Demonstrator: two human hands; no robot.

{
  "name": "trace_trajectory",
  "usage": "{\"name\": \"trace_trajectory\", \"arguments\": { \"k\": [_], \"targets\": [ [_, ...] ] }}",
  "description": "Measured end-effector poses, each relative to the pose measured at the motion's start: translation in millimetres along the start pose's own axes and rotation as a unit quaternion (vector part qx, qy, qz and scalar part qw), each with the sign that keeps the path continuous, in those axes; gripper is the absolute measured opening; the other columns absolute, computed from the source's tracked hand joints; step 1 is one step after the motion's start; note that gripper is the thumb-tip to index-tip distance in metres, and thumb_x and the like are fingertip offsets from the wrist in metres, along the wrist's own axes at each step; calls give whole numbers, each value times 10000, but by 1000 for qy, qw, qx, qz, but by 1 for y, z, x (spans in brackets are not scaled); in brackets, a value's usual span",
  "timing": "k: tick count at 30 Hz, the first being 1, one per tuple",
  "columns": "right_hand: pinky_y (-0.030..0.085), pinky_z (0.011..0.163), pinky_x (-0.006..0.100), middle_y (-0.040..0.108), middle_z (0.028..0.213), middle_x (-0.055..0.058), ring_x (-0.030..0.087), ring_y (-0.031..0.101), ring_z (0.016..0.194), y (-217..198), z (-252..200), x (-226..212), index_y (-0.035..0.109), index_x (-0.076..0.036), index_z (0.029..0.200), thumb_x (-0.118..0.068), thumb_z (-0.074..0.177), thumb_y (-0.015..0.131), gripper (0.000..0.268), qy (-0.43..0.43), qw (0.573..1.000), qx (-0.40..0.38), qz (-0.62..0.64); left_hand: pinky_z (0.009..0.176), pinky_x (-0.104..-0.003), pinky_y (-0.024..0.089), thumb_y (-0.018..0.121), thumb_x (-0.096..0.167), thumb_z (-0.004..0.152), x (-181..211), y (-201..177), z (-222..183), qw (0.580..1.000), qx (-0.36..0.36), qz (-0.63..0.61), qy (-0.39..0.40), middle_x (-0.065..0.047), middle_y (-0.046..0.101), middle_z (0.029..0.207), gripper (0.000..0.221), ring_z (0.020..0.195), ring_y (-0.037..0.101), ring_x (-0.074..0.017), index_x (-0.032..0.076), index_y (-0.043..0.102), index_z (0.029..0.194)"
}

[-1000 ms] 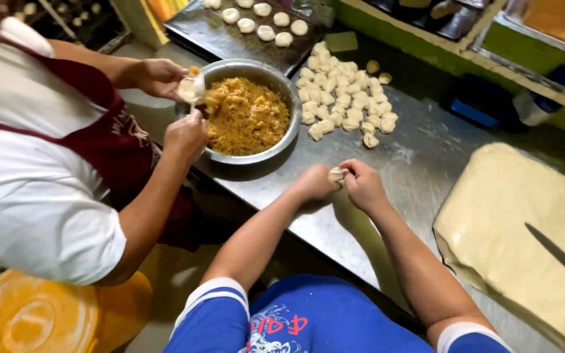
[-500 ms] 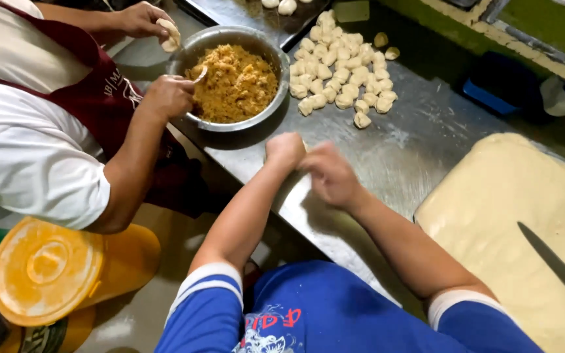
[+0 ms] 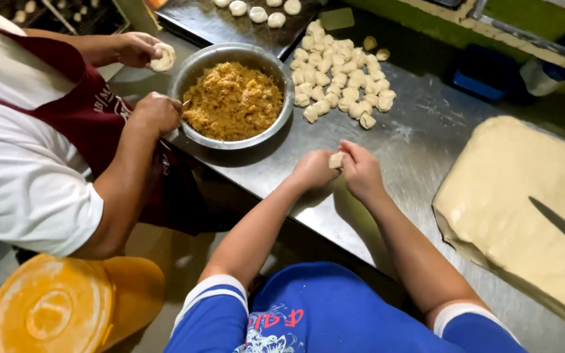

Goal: Cutting dough into strips, rolling them into logs, and filling small dough portions with a mixture

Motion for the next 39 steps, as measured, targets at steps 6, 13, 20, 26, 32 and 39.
{"name": "trace_trajectory", "arguments": {
  "k": [6,13,20,26,32,39],
  "targets": [
    [486,1030,553,759,1091,137,370,657,1166,6,5,-4,788,-197,1035,-686,1041,318,678,136,963,-133,-190,776,-499,624,504,390,854,2,0,15,958,-18,284,19,-45,790,926,364,964,766,-304,194,788,971],
    [467,876,406,658,941,94,311,617,919,-84,-8,-78,711,-66,960,-215,945,588,194,-280,946,160,22,943,-521,579,543,741,850,64,-61,-15,964,-76,243,-83,-198,755,1215,839,1194,698,-368,-2,734,1189],
    [313,1154,624,602,1401,348,512,539,1336,-65,36,94,514,91,1490,-195,960,671,622,17,965,-92,-243,972,-640,543,832,605,714,35,41,43,975,-97,181,-84,-274,677,1246,947,1213,649,-457,18,414,1328],
    [511,1012,478,741,1156,192,378,670,1150,-42,5,97,714,-79,1310,-350,1049,613,389,-90,993,-64,-37,942,-566,577,783,251,770,28,52,42,999,-5,5,-39,-268,717,1071,728,1135,673,-469,211,513,1445],
    [447,1112,485,709,1252,187,350,619,1256,-36,31,66,719,-90,1289,-332,1063,523,385,17,997,-75,15,822,-511,619,662,434,796,16,65,57,970,26,195,-143,-118,767,977,367,1009,750,-352,217,758,1076],
    [421,1072,629,699,1181,294,510,586,1209,-21,21,26,712,-85,1156,-541,1003,256,663,55,928,-321,-179,649,-589,584,415,436,946,-32,53,81,932,-20,320,-170,-68,783,1031,494,983,757,-328,146,784,1099]
  ]
}}
Point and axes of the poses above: each hand's wrist, its own z-axis towards the middle knuckle, its own y-axis out of the palm, x = y × z, the point moved 2 cm from there along z, towards the middle knuckle
